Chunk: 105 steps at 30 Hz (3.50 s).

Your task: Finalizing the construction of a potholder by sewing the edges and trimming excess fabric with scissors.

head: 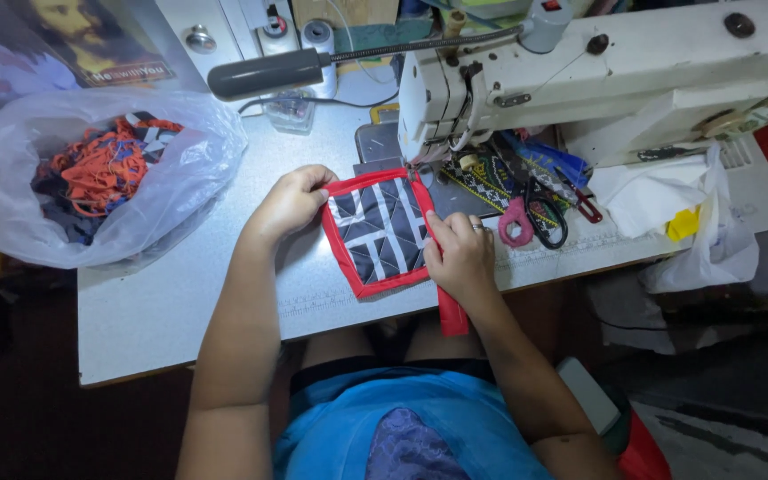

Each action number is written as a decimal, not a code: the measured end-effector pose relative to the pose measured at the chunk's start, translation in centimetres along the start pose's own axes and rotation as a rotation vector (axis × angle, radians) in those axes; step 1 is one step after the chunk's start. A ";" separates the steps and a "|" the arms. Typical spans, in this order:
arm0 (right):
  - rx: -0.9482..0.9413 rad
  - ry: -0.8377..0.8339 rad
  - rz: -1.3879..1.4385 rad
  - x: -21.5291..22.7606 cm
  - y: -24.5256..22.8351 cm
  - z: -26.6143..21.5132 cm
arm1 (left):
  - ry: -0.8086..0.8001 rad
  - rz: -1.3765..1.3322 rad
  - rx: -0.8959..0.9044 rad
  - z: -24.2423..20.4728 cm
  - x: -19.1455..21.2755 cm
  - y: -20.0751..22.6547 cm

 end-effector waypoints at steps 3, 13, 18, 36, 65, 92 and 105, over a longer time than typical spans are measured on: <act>0.007 0.077 0.038 0.2 0.3 -0.2 | -0.025 0.037 0.019 0.1 -0.3 -0.7; -0.242 0.607 0.214 4.3 4.0 5.5 | -0.028 0.072 0.001 1.1 -0.3 -1.2; -0.117 0.750 0.125 5.4 2.5 5.8 | -0.039 0.081 -0.010 1.3 -0.5 -1.5; -0.337 -0.173 0.238 1.7 2.8 -3.0 | 0.411 0.309 -0.660 0.1 -7.1 2.0; -0.635 -0.445 0.422 4.4 2.0 -7.5 | 0.041 0.520 -0.722 -10.3 -15.4 7.9; -0.820 -0.280 0.560 1.3 6.8 -10.8 | 0.229 -0.409 -0.377 -13.7 -12.3 6.9; -0.981 -0.237 0.921 4.9 4.1 -10.2 | 0.029 -1.139 0.762 -11.4 -24.3 2.5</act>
Point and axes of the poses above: each hand's wrist, its own z-axis towards the middle knuckle, its own x-axis out of the back of the hand, y = z × x, the point moved 10 cm from there along z, towards the middle knuckle, and after that the axes turned 8 degrees about y, right-handed, at the moved point
